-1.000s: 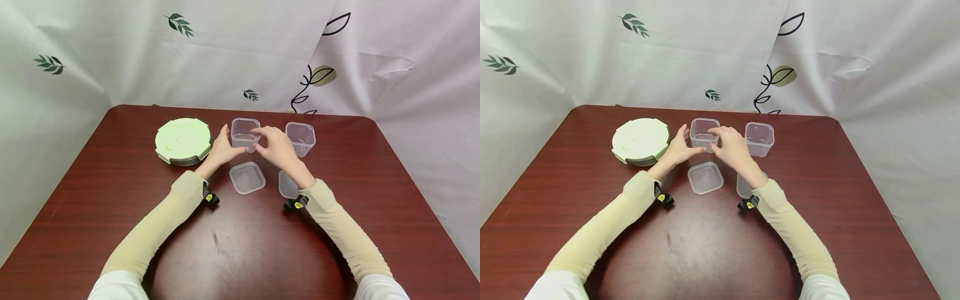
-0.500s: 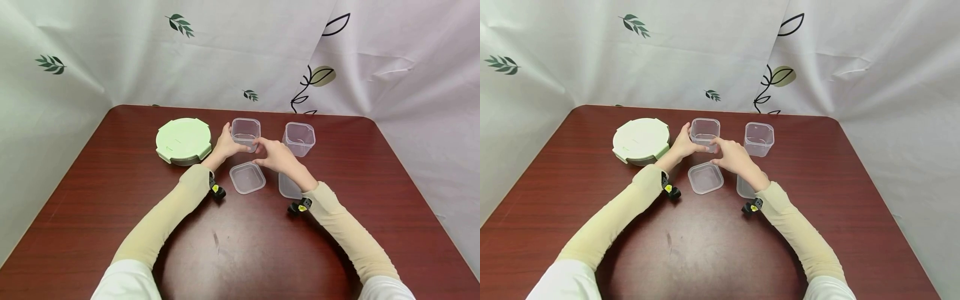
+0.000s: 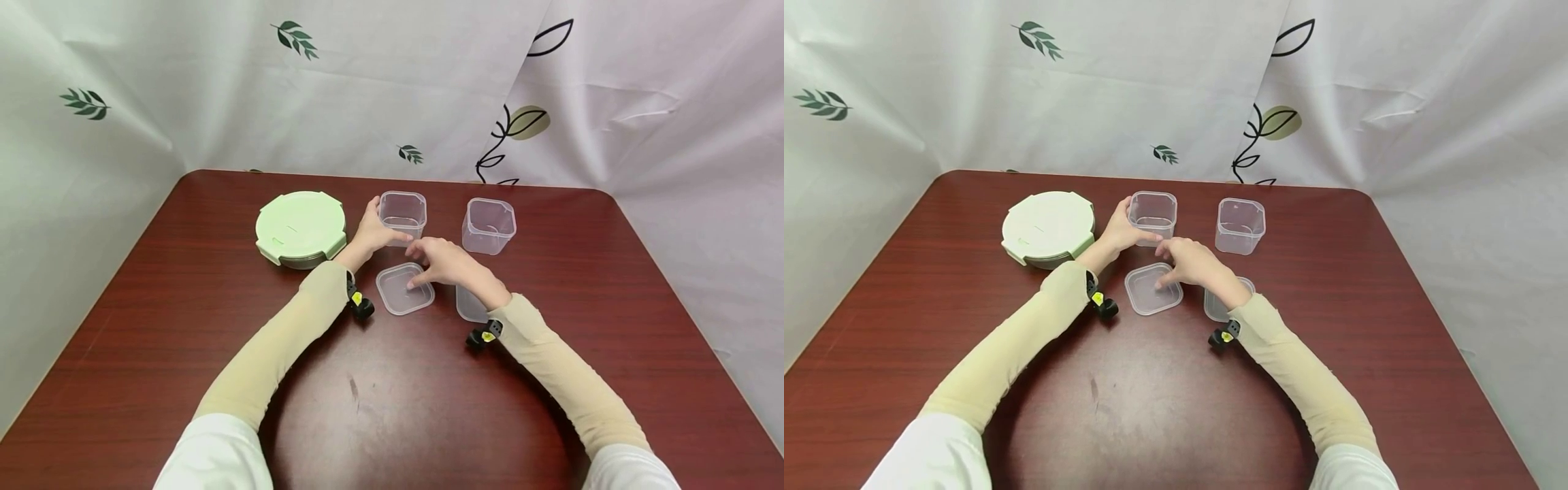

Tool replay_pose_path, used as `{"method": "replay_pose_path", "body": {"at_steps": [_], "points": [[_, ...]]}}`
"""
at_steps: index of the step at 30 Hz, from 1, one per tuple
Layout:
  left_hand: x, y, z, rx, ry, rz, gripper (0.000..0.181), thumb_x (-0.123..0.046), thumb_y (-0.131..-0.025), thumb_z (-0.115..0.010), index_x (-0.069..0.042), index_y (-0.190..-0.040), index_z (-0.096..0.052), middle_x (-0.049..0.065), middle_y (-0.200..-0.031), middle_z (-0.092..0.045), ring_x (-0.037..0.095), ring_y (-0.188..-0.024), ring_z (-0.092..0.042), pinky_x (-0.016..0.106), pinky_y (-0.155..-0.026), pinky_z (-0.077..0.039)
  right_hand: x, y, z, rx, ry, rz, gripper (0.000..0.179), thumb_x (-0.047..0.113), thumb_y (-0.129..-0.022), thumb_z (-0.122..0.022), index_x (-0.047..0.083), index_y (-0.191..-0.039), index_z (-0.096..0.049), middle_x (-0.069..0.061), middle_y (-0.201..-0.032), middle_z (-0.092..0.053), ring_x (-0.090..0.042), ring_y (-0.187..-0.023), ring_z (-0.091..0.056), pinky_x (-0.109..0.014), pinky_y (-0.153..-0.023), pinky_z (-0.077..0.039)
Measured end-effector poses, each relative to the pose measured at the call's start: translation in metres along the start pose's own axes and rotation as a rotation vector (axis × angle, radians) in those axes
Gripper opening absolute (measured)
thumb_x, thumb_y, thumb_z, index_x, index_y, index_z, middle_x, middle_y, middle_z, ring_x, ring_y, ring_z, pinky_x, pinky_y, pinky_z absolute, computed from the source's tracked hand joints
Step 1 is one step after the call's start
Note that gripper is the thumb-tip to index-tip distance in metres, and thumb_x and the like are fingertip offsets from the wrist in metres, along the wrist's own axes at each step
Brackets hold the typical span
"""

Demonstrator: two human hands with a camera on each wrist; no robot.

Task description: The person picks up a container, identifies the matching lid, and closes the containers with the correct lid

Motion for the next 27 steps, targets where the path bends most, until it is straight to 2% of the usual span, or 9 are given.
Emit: {"method": "replay_pose_path", "body": {"at_steps": [8,15,21,27], "points": [[0.003,-0.001,0.001,0.002,-0.031,0.013,0.111,-0.003,-0.067,-0.085,-0.008,-0.153,-0.015,0.011,-0.155,-0.031,0.026,-0.141,-0.033,0.038,-0.116,-0.03,0.002,-0.001,-0.007,0.043,0.043,0.0,0.06,0.027,-0.066,-0.088,0.01,-0.118,-0.064,-0.006,-0.106,-0.066,-0.02,-0.092,-0.061,-0.037,-0.079,-0.05],[0.003,0.005,0.001,0.004,-0.035,-0.003,0.1,0.0,-0.069,-0.083,-0.006,-0.149,-0.023,0.012,-0.15,-0.038,0.026,-0.138,-0.037,0.037,-0.114,-0.033,0.001,0.003,-0.008,0.06,0.038,-0.003,0.059,0.024,-0.066,-0.088,0.011,-0.118,-0.064,-0.006,-0.107,-0.065,-0.021,-0.094,-0.059,-0.037,-0.082,-0.049],[0.002,0.008,0.0,0.021,-0.026,-0.001,0.099,0.001,-0.069,-0.083,-0.004,-0.148,-0.024,0.013,-0.149,-0.038,0.026,-0.138,-0.039,0.036,-0.114,-0.034,0.0,0.008,-0.004,0.022,0.057,0.034,0.059,0.024,-0.064,-0.089,0.007,-0.116,-0.067,-0.01,-0.101,-0.061,-0.022,-0.089,-0.057,-0.035,-0.078,-0.048],[0.003,0.01,0.0,0.038,-0.032,-0.026,0.095,0.0,-0.068,-0.083,-0.002,-0.145,-0.028,0.014,-0.145,-0.042,0.027,-0.135,-0.043,0.037,-0.112,-0.036,-0.004,0.012,0.002,-0.041,0.011,0.059,0.053,0.019,-0.066,-0.088,0.006,-0.113,-0.068,-0.01,-0.095,-0.056,-0.02,-0.079,-0.053,-0.03,-0.07,-0.044]]}}
Point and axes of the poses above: each hand's wrist, its own y-axis away from the middle knuckle, its own z-axis out of the back of the hand, x = y × z, the point moved 7 cm from there along -y, towards the middle knuckle
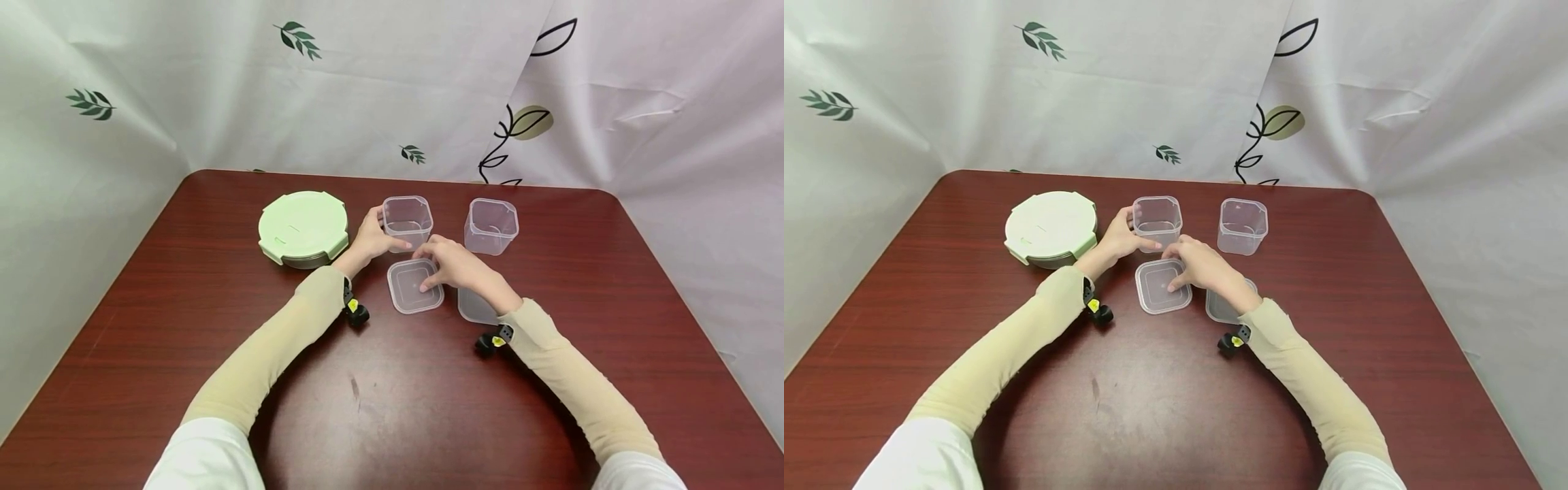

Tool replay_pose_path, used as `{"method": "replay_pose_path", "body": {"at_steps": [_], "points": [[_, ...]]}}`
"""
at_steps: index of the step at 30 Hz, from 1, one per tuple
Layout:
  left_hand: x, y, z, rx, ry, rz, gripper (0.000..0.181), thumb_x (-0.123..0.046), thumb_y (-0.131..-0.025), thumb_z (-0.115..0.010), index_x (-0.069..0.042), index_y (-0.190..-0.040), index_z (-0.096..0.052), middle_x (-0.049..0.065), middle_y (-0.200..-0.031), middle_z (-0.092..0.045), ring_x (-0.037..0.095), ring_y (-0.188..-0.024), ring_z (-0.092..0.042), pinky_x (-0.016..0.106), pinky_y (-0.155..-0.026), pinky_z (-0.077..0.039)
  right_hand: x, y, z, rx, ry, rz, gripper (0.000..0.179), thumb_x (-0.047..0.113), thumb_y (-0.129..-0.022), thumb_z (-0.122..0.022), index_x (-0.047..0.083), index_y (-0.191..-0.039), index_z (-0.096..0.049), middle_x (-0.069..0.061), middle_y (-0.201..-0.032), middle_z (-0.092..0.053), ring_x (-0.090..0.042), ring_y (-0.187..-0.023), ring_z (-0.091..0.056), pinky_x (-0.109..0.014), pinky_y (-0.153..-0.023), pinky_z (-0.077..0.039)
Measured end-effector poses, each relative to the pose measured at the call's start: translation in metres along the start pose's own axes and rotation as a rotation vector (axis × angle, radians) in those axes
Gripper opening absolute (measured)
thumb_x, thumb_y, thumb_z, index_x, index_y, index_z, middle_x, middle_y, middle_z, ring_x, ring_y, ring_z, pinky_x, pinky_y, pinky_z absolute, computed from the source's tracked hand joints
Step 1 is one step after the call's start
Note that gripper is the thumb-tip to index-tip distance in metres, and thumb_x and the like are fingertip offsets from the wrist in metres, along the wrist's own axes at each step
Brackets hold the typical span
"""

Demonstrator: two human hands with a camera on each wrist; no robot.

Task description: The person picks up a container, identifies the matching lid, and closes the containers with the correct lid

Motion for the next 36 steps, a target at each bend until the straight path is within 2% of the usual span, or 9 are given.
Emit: {"method": "replay_pose_path", "body": {"at_steps": [5,12,18,27,36], "points": [[0.002,0.002,0.0,0.021,0.023,-0.009,0.093,0.0,-0.069,-0.083,-0.002,-0.144,-0.029,0.014,-0.145,-0.042,0.028,-0.134,-0.044,0.038,-0.11,-0.038,-0.001,0.002,0.007,-0.064,-0.016,0.022,0.046,0.016,-0.069,-0.086,0.005,-0.11,-0.068,-0.009,-0.092,-0.058,-0.02,-0.077,-0.054,-0.029,-0.07,-0.044],[0.003,0.005,0.001,0.037,0.009,0.006,0.092,0.0,-0.07,-0.082,-0.002,-0.145,-0.028,0.015,-0.147,-0.04,0.027,-0.137,-0.041,0.037,-0.111,-0.037,0.001,0.008,0.017,-0.124,-0.018,0.055,0.032,0.008,-0.075,-0.08,0.004,-0.105,-0.069,-0.009,-0.092,-0.062,-0.023,-0.083,-0.057,-0.036,-0.074,-0.048],[0.003,0.007,0.003,0.047,0.011,-0.014,0.091,0.0,-0.069,-0.083,-0.001,-0.143,-0.03,0.015,-0.146,-0.041,0.027,-0.137,-0.041,0.037,-0.111,-0.037,0.0,0.012,0.025,-0.178,-0.022,0.075,0.021,0.005,-0.08,-0.075,0.003,-0.101,-0.07,-0.01,-0.093,-0.067,-0.024,-0.085,-0.061,-0.039,-0.078,-0.051],[0.006,0.009,0.004,0.043,-0.027,0.001,0.091,-0.003,-0.069,-0.084,-0.002,-0.143,-0.032,0.016,-0.145,-0.037,0.027,-0.135,-0.043,0.036,-0.109,-0.04,0.002,0.021,0.034,-0.195,-0.043,0.119,0.015,0.003,-0.083,-0.071,0.003,-0.098,-0.072,-0.01,-0.091,-0.068,-0.021,-0.079,-0.059,-0.034,-0.072,-0.048],[0.008,0.01,0.005,0.047,-0.028,0.0,0.091,-0.003,-0.068,-0.084,-0.001,-0.144,-0.033,0.018,-0.144,-0.036,0.028,-0.134,-0.044,0.035,-0.108,-0.042,0.005,0.035,0.045,-0.22,-0.077,0.112,0.011,0.003,-0.085,-0.069,0.007,-0.096,-0.071,-0.006,-0.087,-0.065,-0.016,-0.074,-0.054,-0.027,-0.067,-0.044]]}}
Point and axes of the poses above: each hand's wrist, its own y-axis away from the middle knuckle, its own z-axis out of the back of the hand, x = y × z, the point moved 7 cm from there along -y, towards the middle knuckle
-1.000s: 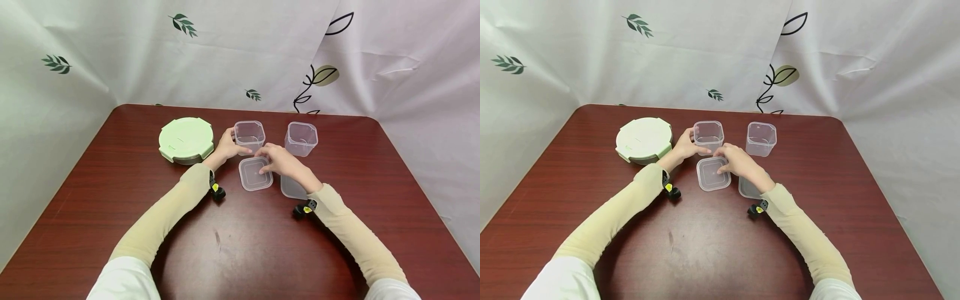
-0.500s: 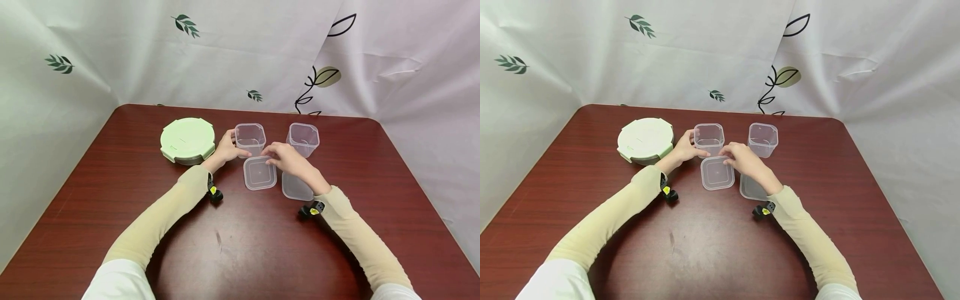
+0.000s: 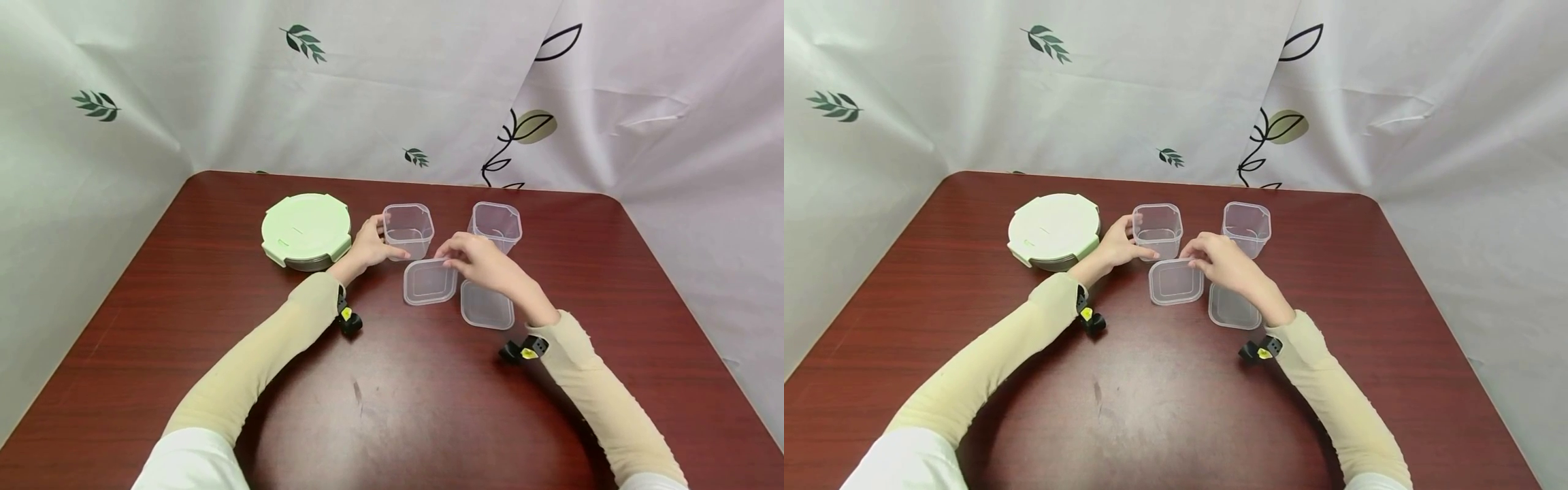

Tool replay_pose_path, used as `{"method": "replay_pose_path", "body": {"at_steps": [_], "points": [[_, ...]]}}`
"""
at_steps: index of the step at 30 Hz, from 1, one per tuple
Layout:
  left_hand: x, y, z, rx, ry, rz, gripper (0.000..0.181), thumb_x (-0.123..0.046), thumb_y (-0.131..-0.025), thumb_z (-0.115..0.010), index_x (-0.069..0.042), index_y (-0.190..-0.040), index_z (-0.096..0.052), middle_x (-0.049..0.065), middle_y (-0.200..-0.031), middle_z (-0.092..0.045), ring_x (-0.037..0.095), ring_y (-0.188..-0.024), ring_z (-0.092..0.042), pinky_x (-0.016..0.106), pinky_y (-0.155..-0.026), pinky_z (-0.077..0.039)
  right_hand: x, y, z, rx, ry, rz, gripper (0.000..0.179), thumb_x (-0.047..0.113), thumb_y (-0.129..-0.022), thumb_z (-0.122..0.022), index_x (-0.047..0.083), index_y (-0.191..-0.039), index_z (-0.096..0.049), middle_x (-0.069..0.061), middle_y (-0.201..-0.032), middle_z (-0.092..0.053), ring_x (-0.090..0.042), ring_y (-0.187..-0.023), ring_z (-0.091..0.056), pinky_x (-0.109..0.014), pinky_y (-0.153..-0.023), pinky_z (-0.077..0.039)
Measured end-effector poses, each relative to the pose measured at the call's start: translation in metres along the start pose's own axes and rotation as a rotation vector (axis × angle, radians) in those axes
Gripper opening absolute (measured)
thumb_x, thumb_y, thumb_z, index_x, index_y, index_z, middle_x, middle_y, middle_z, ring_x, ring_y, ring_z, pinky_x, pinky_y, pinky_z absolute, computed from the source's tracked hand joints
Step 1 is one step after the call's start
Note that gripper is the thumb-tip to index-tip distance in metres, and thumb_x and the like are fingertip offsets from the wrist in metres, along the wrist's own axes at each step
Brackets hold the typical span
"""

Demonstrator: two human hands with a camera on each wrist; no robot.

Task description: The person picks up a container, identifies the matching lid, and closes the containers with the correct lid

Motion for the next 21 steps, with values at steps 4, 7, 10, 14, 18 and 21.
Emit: {"method": "replay_pose_path", "body": {"at_steps": [4,7,10,14,18,21], "points": [[0.0,0.002,0.0,0.019,0.008,-0.003,0.093,-0.003,-0.069,-0.084,-0.001,-0.145,-0.031,0.019,-0.144,-0.034,0.029,-0.134,-0.043,0.036,-0.108,-0.042,0.006,0.004,0.008,-0.056,-0.002,0.012,0.011,0.001,-0.085,-0.069,0.006,-0.095,-0.07,-0.006,-0.086,-0.064,-0.015,-0.076,-0.055,-0.027,-0.066,-0.045],[-0.001,0.004,0.0,0.035,0.007,-0.006,0.093,-0.002,-0.069,-0.083,-0.001,-0.146,-0.029,0.019,-0.145,-0.033,0.03,-0.135,-0.042,0.037,-0.108,-0.042,0.01,0.007,0.014,-0.116,0.004,0.017,0.011,-0.001,-0.085,-0.068,0.006,-0.093,-0.069,-0.006,-0.084,-0.063,-0.014,-0.076,-0.057,-0.028,-0.066,-0.047],[-0.001,0.005,0.0,0.047,0.008,-0.008,0.093,-0.001,-0.069,-0.083,-0.001,-0.145,-0.03,0.018,-0.146,-0.033,0.03,-0.135,-0.041,0.037,-0.108,-0.042,0.013,0.009,0.021,-0.178,0.011,0.021,0.011,-0.002,-0.084,-0.066,0.006,-0.091,-0.068,-0.006,-0.083,-0.062,-0.013,-0.076,-0.057,-0.03,-0.066,-0.05],[0.0,0.004,0.0,0.053,0.009,-0.01,0.09,0.001,-0.069,-0.082,-0.001,-0.144,-0.032,0.018,-0.145,-0.036,0.03,-0.134,-0.043,0.037,-0.108,-0.042,0.016,0.012,0.031,-0.258,0.019,0.03,0.011,-0.001,-0.084,-0.063,0.006,-0.091,-0.068,-0.007,-0.083,-0.061,-0.012,-0.077,-0.056,-0.032,-0.07,-0.054],[0.0,0.006,0.001,0.06,0.014,-0.017,0.09,0.002,-0.068,-0.082,-0.001,-0.144,-0.033,0.017,-0.145,-0.037,0.03,-0.134,-0.044,0.037,-0.107,-0.042,0.018,0.012,0.04,-0.339,0.041,0.044,0.014,-0.002,-0.083,-0.064,0.007,-0.092,-0.068,-0.005,-0.082,-0.059,-0.011,-0.078,-0.056,-0.03,-0.073,-0.054],[-0.001,0.007,0.001,0.066,0.015,-0.023,0.09,0.002,-0.068,-0.083,-0.001,-0.143,-0.034,0.016,-0.146,-0.038,0.03,-0.134,-0.043,0.038,-0.108,-0.042,0.02,0.012,0.045,-0.397,0.064,0.055,0.013,-0.001,-0.083,-0.064,0.008,-0.092,-0.068,-0.003,-0.082,-0.059,-0.012,-0.078,-0.056,-0.025,-0.073,-0.051]]}}
Point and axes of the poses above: each hand's wrist, its own y-axis away from the middle knuckle, its own z-axis out of the back of the hand, x = y × z, the point moved 7 cm from there along -y, towards the middle knuckle
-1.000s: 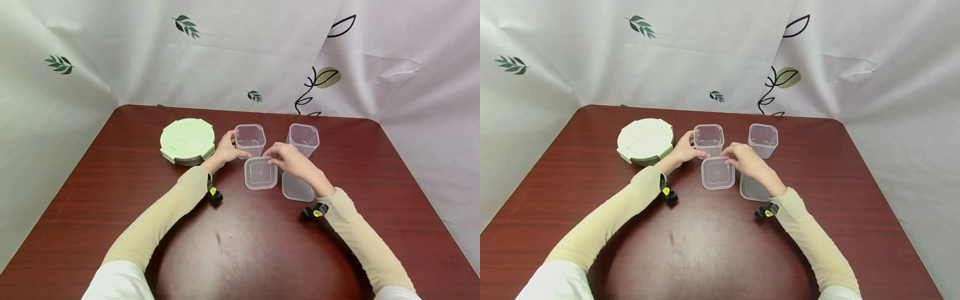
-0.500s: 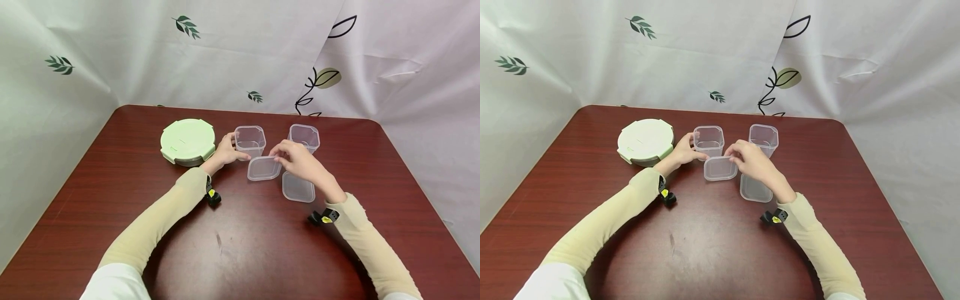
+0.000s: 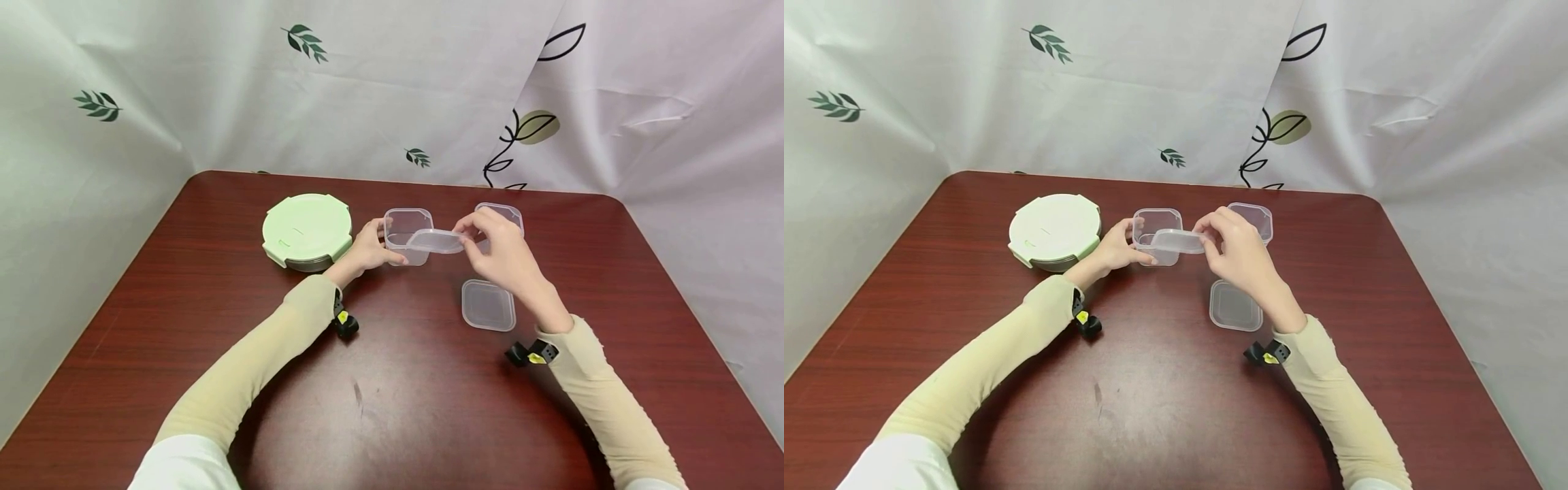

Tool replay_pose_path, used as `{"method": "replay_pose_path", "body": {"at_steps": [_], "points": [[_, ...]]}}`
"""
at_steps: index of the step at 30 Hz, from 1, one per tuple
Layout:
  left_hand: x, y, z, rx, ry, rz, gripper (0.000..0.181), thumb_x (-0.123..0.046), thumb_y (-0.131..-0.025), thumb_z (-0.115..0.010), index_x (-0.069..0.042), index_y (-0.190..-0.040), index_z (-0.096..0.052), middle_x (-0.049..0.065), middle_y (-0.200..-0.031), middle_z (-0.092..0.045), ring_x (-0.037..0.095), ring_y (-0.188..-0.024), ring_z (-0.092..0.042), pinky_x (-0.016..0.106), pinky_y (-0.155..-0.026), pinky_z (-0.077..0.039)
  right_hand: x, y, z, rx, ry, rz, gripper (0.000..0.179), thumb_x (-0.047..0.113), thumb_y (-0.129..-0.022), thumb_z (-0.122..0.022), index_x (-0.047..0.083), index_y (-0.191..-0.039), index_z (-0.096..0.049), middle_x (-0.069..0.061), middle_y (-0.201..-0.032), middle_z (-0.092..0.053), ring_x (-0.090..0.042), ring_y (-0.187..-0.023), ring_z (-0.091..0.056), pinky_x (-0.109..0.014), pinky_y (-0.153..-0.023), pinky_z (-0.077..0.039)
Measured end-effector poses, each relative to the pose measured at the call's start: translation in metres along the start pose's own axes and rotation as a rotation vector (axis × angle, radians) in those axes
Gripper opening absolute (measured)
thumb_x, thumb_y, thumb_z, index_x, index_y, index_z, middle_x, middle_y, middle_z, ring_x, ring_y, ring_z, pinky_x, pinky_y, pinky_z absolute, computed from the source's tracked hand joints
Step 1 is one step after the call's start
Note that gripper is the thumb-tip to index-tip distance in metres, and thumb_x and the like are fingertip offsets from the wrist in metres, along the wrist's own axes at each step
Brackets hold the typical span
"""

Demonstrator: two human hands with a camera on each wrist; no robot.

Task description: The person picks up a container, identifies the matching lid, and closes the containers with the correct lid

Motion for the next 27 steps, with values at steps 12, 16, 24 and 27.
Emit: {"method": "replay_pose_path", "body": {"at_steps": [12,16,24,27], "points": [[-0.002,0.0,0.001,0.003,0.01,-0.002,0.09,0.003,-0.065,-0.083,0.001,-0.141,-0.036,0.018,-0.142,-0.044,0.03,-0.129,-0.05,0.039,-0.105,-0.044,0.019,-0.011,-0.01,-0.113,0.054,0.231,0.012,-0.003,-0.08,-0.062,0.004,-0.088,-0.067,-0.006,-0.08,-0.06,-0.02,-0.078,-0.053,-0.027,-0.071,-0.043],[-0.002,0.001,0.002,-0.001,-0.018,0.003,0.091,0.001,-0.063,-0.085,0.001,-0.141,-0.037,0.018,-0.14,-0.047,0.029,-0.129,-0.049,0.038,-0.106,-0.044,0.023,-0.011,-0.022,-0.117,0.115,0.313,0.01,-0.002,-0.076,-0.064,0.005,-0.083,-0.066,-0.005,-0.081,-0.061,-0.021,-0.079,-0.055,-0.032,-0.071,-0.049],[-0.001,0.002,0.002,-0.016,-0.033,0.013,0.091,0.001,-0.062,-0.086,0.0,-0.14,-0.039,0.017,-0.139,-0.049,0.029,-0.126,-0.052,0.038,-0.103,-0.046,0.024,-0.006,-0.043,-0.142,0.211,0.431,0.016,-0.005,-0.07,-0.066,0.007,-0.08,-0.065,-0.004,-0.078,-0.06,-0.022,-0.074,-0.054,-0.03,-0.057,-0.05],[-0.001,0.002,0.002,-0.018,-0.046,0.024,0.091,0.0,-0.062,-0.086,-0.002,-0.14,-0.039,0.016,-0.139,-0.049,0.029,-0.123,-0.054,0.038,-0.101,-0.047,0.024,-0.003,-0.049,-0.139,0.247,0.467,0.016,-0.005,-0.069,-0.065,0.007,-0.08,-0.064,-0.005,-0.077,-0.059,-0.022,-0.072,-0.054,-0.03,-0.054,-0.049]]}}
Point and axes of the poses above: each hand's wrist, its own y-axis away from the middle knuckle, its own z-axis out of the back of the hand, x = y × z, the point moved 7 cm from there along -y, towards the middle knuckle
